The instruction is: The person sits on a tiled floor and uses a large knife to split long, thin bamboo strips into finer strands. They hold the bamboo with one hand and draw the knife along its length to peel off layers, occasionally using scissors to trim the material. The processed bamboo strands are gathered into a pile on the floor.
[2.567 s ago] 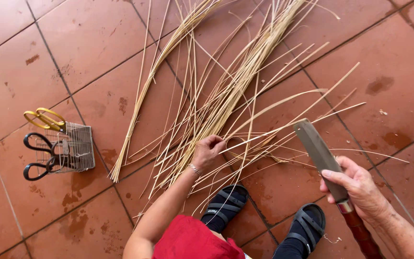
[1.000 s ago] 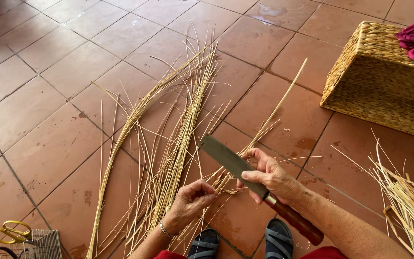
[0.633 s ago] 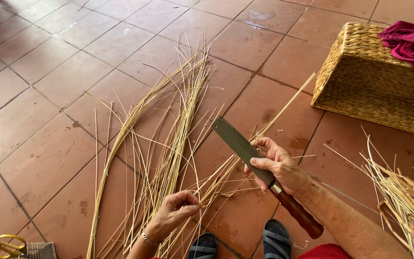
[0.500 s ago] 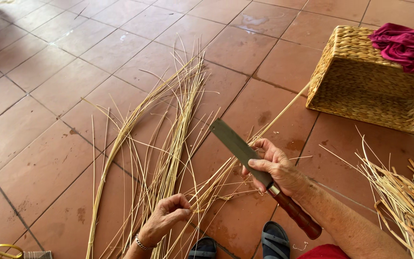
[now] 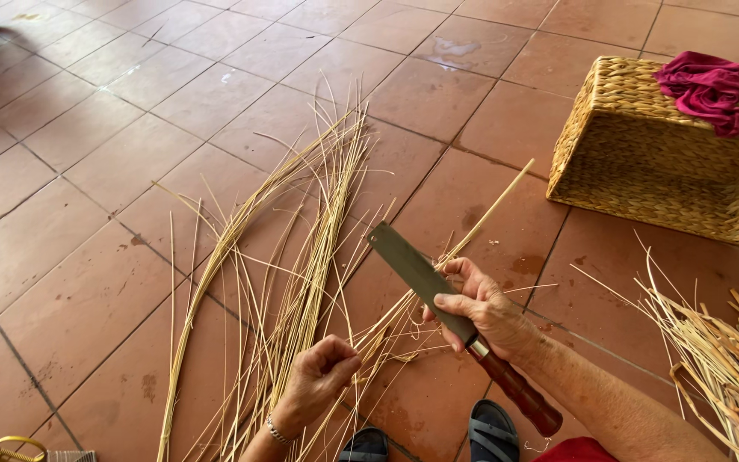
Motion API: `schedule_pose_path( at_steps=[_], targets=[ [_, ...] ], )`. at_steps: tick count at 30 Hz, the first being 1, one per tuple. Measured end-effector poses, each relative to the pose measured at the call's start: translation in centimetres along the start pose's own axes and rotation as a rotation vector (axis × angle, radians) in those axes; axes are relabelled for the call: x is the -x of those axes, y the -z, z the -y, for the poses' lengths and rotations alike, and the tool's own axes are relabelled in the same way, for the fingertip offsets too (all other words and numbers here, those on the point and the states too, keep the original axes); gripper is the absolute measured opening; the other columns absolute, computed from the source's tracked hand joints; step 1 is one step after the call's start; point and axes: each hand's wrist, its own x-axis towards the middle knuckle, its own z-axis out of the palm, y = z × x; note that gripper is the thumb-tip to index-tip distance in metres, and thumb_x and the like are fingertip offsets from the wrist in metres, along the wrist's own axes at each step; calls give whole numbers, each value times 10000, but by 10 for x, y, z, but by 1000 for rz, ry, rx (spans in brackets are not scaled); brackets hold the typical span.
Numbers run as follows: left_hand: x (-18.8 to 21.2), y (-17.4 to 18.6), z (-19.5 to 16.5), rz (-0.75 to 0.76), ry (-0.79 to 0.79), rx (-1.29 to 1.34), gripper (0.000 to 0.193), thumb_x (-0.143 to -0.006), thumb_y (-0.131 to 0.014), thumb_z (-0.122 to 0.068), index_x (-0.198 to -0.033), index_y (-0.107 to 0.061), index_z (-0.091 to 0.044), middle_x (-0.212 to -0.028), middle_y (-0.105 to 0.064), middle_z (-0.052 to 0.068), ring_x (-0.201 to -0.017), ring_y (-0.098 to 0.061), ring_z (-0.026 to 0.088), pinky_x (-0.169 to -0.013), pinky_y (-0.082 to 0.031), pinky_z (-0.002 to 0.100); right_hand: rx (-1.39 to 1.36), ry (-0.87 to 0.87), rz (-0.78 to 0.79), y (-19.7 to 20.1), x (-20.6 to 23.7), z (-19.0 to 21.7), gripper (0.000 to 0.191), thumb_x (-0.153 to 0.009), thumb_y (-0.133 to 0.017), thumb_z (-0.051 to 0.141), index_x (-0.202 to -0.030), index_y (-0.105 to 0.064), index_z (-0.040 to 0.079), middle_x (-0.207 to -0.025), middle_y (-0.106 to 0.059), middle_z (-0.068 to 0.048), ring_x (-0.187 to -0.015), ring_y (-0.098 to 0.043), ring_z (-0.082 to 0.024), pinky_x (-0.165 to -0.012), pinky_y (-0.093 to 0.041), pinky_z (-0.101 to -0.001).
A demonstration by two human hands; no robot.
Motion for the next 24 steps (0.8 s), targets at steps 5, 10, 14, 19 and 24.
schedule_pose_path(
  at_steps=[5,10,14,19,24],
  targets=[
    [5,10,2,3,168,111,121,-934,-716,-135,-890,-691,-25,-662,-653,17,-572,-590,77,-533,-550,248,10,37,28,6,2,3,372,-942,-572,30,-1246,-360,55,-854,-702,-227,-413,-609,-177,-343,-512,-267],
    [8,15,3,73,189,185,128,-934,-710,-147,-902,-691,-24,-649,-653,25,-557,-598,97,-514,-535,257,31,93,-33,14,1,8,360,-933,-567,18,-1234,-376,70,-847,-700,-215,-413,-606,-165,-331,-502,-261],
    [10,20,8,86,199,172,176,-931,-724,-175,-881,-688,-11,-622,-642,40,-535,-585,111,-486,-516,271,26,118,-41,19,5,15,337,-939,-571,35,-1218,-384,64,-843,-698,-212,-421,-609,-162,-330,-498,-255],
    [13,35,19,93,244,189,192,-913,-718,-204,-895,-697,-14,-642,-664,52,-563,-609,127,-514,-530,289,7,215,-101,27,9,32,311,-940,-577,28,-1200,-407,60,-855,-698,-209,-440,-611,-148,-332,-486,-235],
    [12,50,36,117,252,214,179,-906,-723,-189,-890,-696,-13,-650,-662,61,-594,-622,141,-542,-524,305,50,209,-133,32,16,38,300,-935,-577,58,-1191,-420,72,-834,-700,-208,-421,-614,-155,-319,-474,-225]
  ],
)
